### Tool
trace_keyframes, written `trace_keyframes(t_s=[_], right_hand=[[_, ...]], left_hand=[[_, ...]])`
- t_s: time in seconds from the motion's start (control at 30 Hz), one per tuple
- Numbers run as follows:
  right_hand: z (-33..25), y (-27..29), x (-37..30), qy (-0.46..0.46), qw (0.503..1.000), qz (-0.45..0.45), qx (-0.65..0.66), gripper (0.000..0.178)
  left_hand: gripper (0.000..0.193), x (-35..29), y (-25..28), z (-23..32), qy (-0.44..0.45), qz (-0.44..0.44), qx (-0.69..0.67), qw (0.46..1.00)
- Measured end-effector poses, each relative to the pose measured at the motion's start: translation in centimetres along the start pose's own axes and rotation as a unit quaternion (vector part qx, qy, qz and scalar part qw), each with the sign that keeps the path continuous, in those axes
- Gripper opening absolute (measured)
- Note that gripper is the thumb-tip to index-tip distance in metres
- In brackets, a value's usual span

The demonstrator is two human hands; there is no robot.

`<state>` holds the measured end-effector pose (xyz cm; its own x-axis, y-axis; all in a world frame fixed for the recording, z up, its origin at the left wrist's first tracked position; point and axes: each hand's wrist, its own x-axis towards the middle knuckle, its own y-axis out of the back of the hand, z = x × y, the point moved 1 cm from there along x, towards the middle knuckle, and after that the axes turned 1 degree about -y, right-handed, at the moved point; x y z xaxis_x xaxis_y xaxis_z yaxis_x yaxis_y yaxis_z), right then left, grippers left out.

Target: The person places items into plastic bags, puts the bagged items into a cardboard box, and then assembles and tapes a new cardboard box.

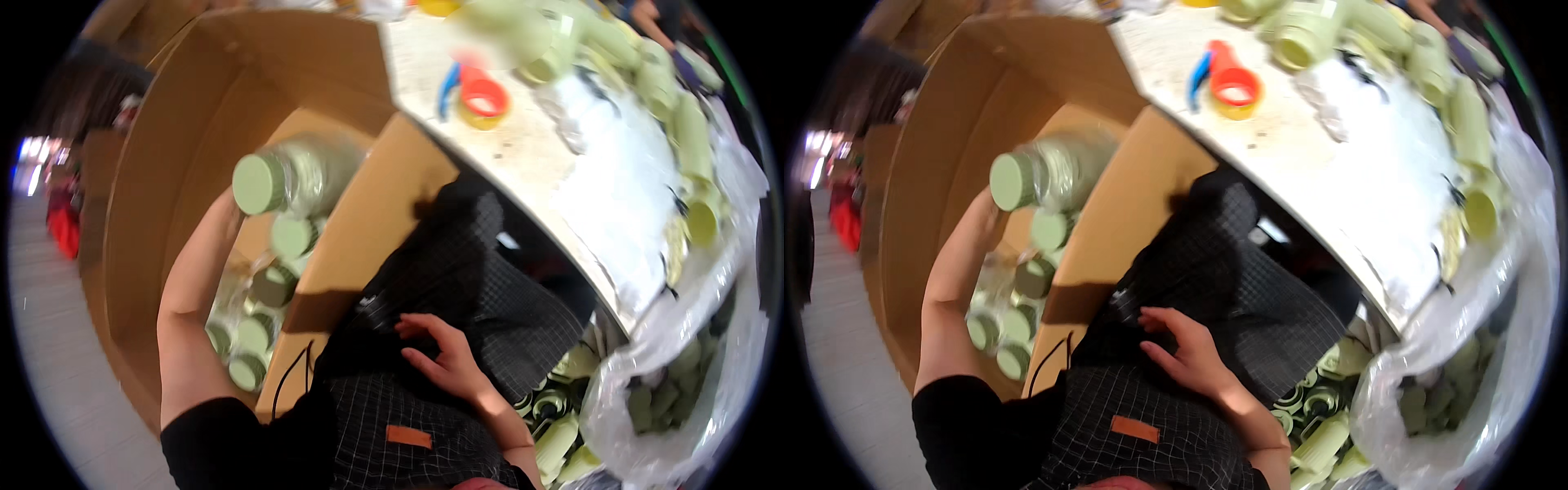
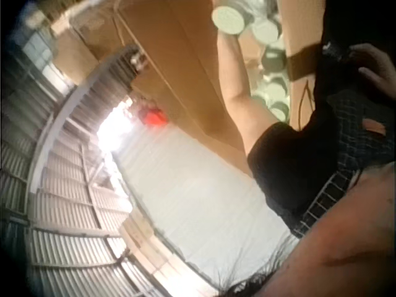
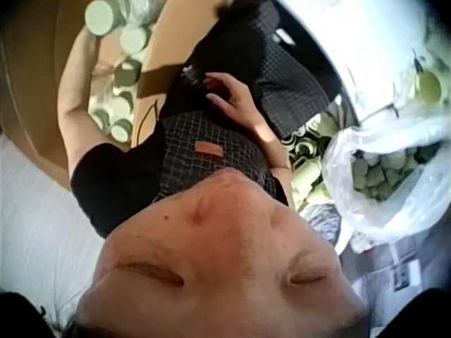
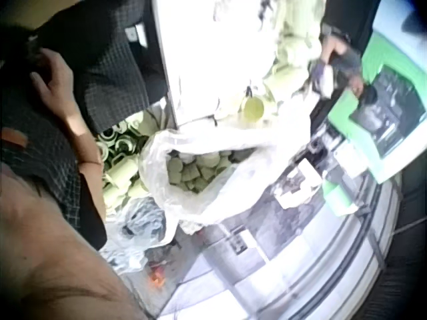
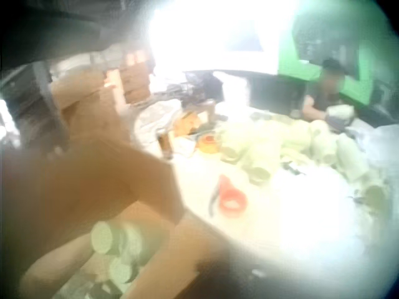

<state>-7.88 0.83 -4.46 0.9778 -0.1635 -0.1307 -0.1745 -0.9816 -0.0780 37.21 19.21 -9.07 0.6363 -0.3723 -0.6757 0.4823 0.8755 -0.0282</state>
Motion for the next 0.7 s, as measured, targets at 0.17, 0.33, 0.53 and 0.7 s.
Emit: trace_keyframes(t_s=[0.17, 0.33, 0.53, 0.7], right_hand=[[0.1, 6.5, -4.1, -0.121, 0.973, 0.177, -0.09, 0.037], [-4.6, 19.2, -1.9, -0.023, 0.867, 0.489, -0.093, 0.013], [-6.1, 31.5, 17.5, 0.113, 0.864, 0.485, -0.077, 0.085], [-4.2, 30.4, 31.1, 0.05, 0.718, 0.59, -0.366, 0.111]], left_hand=[[0.051, 12.8, -0.2, -5.2, 0.079, 0.001, 0.085, 0.993], [0.053, 16.6, 1.2, -6.9, 0.091, 0.018, 0.13, 0.987], [0.055, 17.5, 9.1, -9.2, -0.042, -0.033, 0.222, 0.974], [0.056, 7.9, -1.0, -2.9, -0.26, 0.292, 0.501, 0.772]])
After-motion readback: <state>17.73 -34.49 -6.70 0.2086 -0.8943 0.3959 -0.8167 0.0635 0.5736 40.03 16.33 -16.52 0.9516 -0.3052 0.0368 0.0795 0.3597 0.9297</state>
